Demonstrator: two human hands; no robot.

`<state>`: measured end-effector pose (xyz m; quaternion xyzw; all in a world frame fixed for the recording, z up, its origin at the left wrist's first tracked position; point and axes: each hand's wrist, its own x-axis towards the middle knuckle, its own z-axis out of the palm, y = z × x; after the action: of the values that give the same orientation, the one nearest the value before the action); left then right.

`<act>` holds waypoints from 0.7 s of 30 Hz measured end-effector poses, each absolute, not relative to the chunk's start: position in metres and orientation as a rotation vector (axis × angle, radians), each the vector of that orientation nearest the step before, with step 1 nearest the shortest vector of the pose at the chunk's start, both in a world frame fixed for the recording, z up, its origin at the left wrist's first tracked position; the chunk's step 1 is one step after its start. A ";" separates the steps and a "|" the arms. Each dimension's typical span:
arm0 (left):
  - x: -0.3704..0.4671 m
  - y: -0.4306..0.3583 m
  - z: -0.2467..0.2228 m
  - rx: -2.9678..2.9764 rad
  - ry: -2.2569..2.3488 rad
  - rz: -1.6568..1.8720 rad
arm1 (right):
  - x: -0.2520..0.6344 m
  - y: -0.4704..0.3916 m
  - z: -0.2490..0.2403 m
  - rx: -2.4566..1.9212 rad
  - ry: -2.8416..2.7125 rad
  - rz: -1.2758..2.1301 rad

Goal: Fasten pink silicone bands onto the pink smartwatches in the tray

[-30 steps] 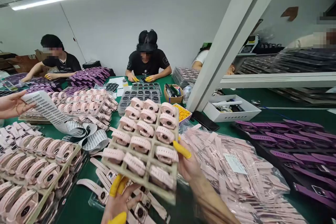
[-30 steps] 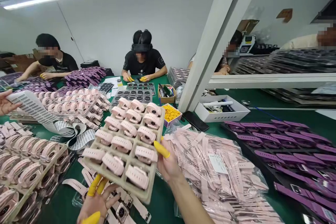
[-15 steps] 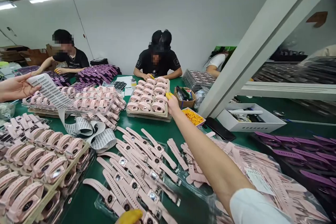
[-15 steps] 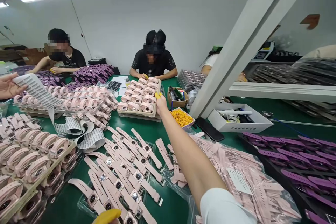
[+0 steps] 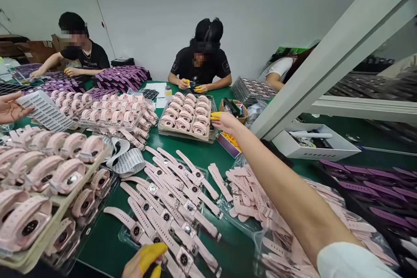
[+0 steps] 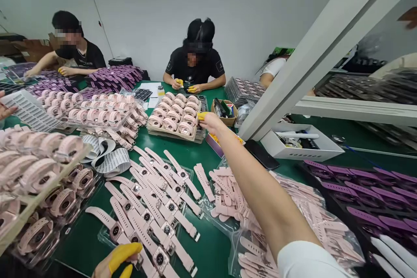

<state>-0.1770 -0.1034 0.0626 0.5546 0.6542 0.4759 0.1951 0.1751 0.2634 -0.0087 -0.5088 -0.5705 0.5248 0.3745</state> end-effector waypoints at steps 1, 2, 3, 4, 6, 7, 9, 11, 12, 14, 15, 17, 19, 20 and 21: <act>-0.141 -0.123 0.039 1.545 1.826 1.294 | 0.182 0.256 -0.007 -1.343 -1.495 1.315; -0.113 -0.139 0.018 1.529 1.821 1.277 | 0.189 0.246 -0.006 -1.374 -1.541 1.283; -0.092 -0.154 -0.001 1.526 1.810 1.252 | 0.195 0.234 -0.005 -1.401 -1.601 1.252; -0.076 -0.165 -0.018 1.517 1.801 1.235 | 0.200 0.219 -0.006 -1.423 -1.678 1.227; -0.056 -0.182 -0.044 1.507 1.779 1.211 | 0.206 0.183 -0.012 -1.462 -1.879 1.211; -0.050 -0.187 -0.055 1.502 1.770 1.203 | 0.208 0.163 -0.018 -1.478 -1.998 1.220; -0.041 -0.190 -0.071 1.496 1.754 1.194 | 0.208 0.123 -0.033 -1.507 -2.199 1.197; -0.035 -0.183 -0.079 1.488 1.700 1.172 | 0.207 0.091 -0.049 -1.525 -2.320 1.139; -0.033 -0.176 -0.080 1.477 1.660 1.149 | 0.206 0.079 -0.057 -1.527 -2.357 1.118; -0.029 -0.156 -0.075 1.433 1.573 1.087 | 0.206 0.066 -0.068 -1.517 -2.391 1.090; -0.027 -0.145 -0.070 1.403 1.538 1.059 | 0.206 0.064 -0.071 -1.510 -2.394 1.087; -0.022 -0.124 -0.061 1.332 1.503 1.031 | 0.209 0.066 -0.070 -1.486 -2.383 1.098; -0.015 -0.105 -0.055 1.233 1.501 1.035 | 0.214 0.070 -0.061 -1.453 -2.351 1.105; -0.010 -0.096 -0.054 1.172 1.495 1.039 | 0.216 0.070 -0.054 -1.416 -2.328 1.105; -0.004 -0.088 -0.054 1.101 1.475 1.043 | 0.218 0.068 -0.046 -1.353 -2.298 1.116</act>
<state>-0.0044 -0.0878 -0.0544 0.4535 0.6073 0.4297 0.4907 0.2182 0.0685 -0.0456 -0.4643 -0.7888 0.3829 0.1251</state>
